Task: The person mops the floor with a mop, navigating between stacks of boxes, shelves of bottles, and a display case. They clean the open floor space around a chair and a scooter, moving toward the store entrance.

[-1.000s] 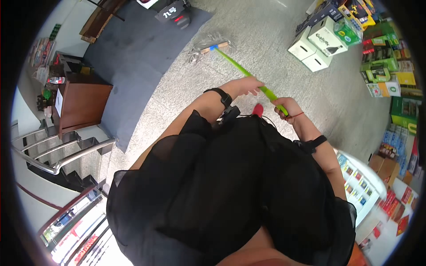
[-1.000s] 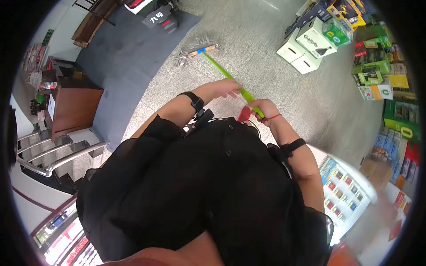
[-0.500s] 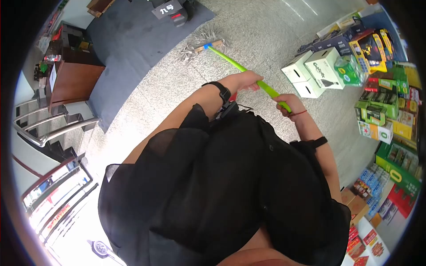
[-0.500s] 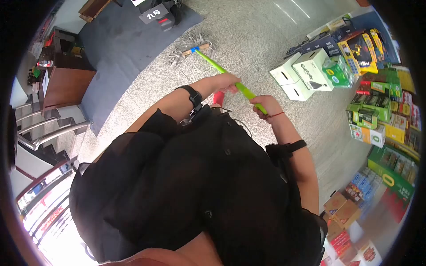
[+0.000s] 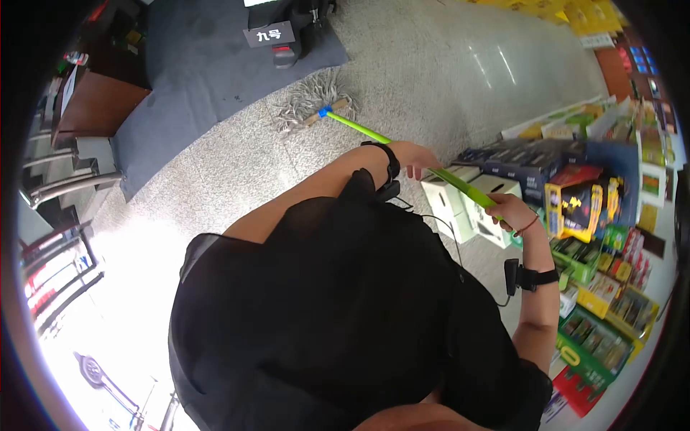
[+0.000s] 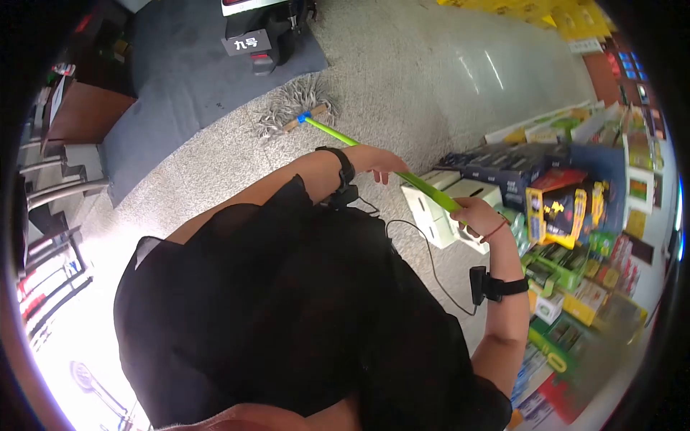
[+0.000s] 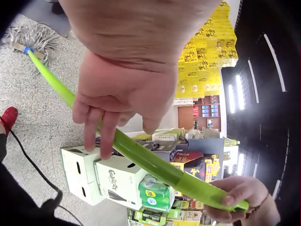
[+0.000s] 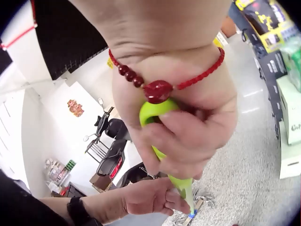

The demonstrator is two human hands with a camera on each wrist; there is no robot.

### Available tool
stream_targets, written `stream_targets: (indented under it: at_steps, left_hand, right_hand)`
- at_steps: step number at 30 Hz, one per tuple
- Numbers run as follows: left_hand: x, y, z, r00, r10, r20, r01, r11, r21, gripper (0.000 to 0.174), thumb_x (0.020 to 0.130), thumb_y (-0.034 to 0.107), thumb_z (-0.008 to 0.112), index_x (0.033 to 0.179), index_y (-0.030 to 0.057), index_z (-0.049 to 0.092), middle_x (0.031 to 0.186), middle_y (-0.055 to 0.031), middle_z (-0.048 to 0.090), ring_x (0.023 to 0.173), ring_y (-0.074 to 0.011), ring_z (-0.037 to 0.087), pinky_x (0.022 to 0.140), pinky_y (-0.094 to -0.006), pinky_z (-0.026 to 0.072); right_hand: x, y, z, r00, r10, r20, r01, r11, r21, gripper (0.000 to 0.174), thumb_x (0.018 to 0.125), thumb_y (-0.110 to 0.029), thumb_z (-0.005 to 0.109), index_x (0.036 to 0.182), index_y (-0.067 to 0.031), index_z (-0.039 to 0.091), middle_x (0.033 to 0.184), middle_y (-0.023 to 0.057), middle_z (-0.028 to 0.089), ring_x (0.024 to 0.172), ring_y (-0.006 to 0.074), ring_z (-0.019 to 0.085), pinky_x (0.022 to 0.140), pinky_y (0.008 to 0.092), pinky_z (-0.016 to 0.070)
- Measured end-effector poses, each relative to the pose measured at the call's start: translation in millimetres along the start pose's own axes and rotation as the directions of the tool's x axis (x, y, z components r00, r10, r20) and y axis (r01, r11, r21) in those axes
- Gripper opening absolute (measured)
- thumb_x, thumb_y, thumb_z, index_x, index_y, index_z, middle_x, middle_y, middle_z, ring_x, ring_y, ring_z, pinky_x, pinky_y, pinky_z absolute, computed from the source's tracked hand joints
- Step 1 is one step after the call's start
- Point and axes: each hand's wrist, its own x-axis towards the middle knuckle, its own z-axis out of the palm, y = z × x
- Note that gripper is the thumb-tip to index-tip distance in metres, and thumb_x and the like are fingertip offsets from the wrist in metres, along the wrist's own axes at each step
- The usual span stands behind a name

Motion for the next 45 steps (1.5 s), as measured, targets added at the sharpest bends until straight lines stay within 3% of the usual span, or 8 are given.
stream_targets:
  at_steps: [6,9,12,27,34,36,40,45]
  left_hand:
    - [-7,30,-53,0.990,0.085,-0.112,-0.094,0.992,-0.085,0.052,0.084,0.049,0.035,0.127,0.0219,0.042,0.102,-0.0135,0.060,0.086,-0.0273,0.059,0.072,-0.0481,0.0434]
    - [-5,31,-75,0.976,0.134,-0.171,-0.154,0.982,-0.108,0.050,0.084,0.049,0.036,0.125,0.0219,0.043,0.098,-0.0111,0.061,0.085,-0.0241,0.060,0.067,-0.0430,0.0441]
    - [-19,31,-108,0.952,0.165,-0.259,-0.213,0.962,-0.171,0.049,0.085,0.048,0.036,0.124,0.0207,0.043,0.096,-0.0090,0.062,0.084,-0.0211,0.060,0.059,-0.0380,0.0433]
    - [-72,86,-364,0.707,-0.131,-0.694,-0.386,0.752,-0.535,0.051,0.084,0.050,0.037,0.128,0.0235,0.039,0.091,-0.0056,0.060,0.073,-0.0148,0.058,0.057,-0.0338,0.0416]
    - [-56,-64,-391,0.398,-0.557,-0.729,-0.611,0.432,-0.664,0.056,0.083,0.054,0.038,0.131,0.0264,0.033,0.096,-0.0090,0.058,0.069,-0.0186,0.059,0.063,-0.0403,0.0451]
    - [-83,-76,-361,0.324,-0.674,-0.664,-0.702,0.299,-0.646,0.056,0.082,0.055,0.037,0.130,0.0272,0.033,0.102,-0.0114,0.056,0.069,-0.0198,0.059,0.062,-0.0433,0.0452]
    - [-81,-133,-303,0.175,-0.822,-0.542,-0.743,0.251,-0.621,0.071,0.081,0.052,0.046,0.133,0.0065,0.030,0.108,-0.0161,0.054,0.070,-0.0230,0.059,0.063,-0.0359,0.0496]
    - [-116,-186,-227,-0.018,-0.894,-0.448,-0.825,0.267,-0.498,0.070,0.081,0.045,0.047,0.130,-0.0010,0.031,0.092,-0.0182,0.059,0.060,-0.0234,0.060,0.058,-0.0333,0.0493]
  right_hand:
    - [29,-47,-66,0.988,-0.149,-0.049,0.126,0.942,-0.311,0.034,0.068,-0.017,0.060,0.099,-0.0034,0.062,0.059,0.0064,0.055,0.049,0.0107,0.049,0.049,0.0260,0.0406]
    - [57,-51,-101,0.877,-0.476,0.058,0.437,0.743,-0.508,0.034,0.068,-0.016,0.059,0.101,-0.0043,0.060,0.059,0.0122,0.054,0.052,0.0165,0.051,0.056,0.0285,0.0435]
    - [52,-130,-126,0.976,-0.205,0.070,0.204,0.755,-0.623,0.034,0.068,-0.016,0.060,0.100,-0.0035,0.060,0.062,0.0138,0.055,0.056,0.0191,0.053,0.059,0.0301,0.0444]
    - [225,-424,-355,0.664,-0.412,0.624,0.650,-0.094,-0.754,0.038,0.064,-0.016,0.061,0.100,-0.0040,0.060,0.072,0.0196,0.059,0.065,0.0296,0.059,0.062,0.0340,0.0461]
    - [360,-559,-208,0.379,-0.186,0.907,0.798,-0.430,-0.422,0.023,0.068,-0.015,0.059,0.084,0.0008,0.059,0.056,0.0112,0.053,0.051,0.0175,0.052,0.052,0.0302,0.0428]
    - [349,-562,-163,0.407,-0.174,0.897,0.808,-0.388,-0.443,0.026,0.066,-0.023,0.059,0.079,-0.0002,0.060,0.069,0.0195,0.059,0.066,0.0325,0.059,0.061,0.0378,0.0452]
    - [358,-528,-69,0.284,-0.160,0.945,0.844,-0.426,-0.326,0.027,0.066,-0.023,0.056,0.079,-0.0002,0.060,0.067,0.0187,0.059,0.066,0.0308,0.060,0.062,0.0376,0.0464]
    - [303,-530,40,0.421,-0.080,0.903,0.876,-0.224,-0.428,0.024,0.067,-0.019,0.055,0.081,-0.0001,0.060,0.061,0.0117,0.060,0.056,0.0199,0.060,0.054,0.0326,0.0465]
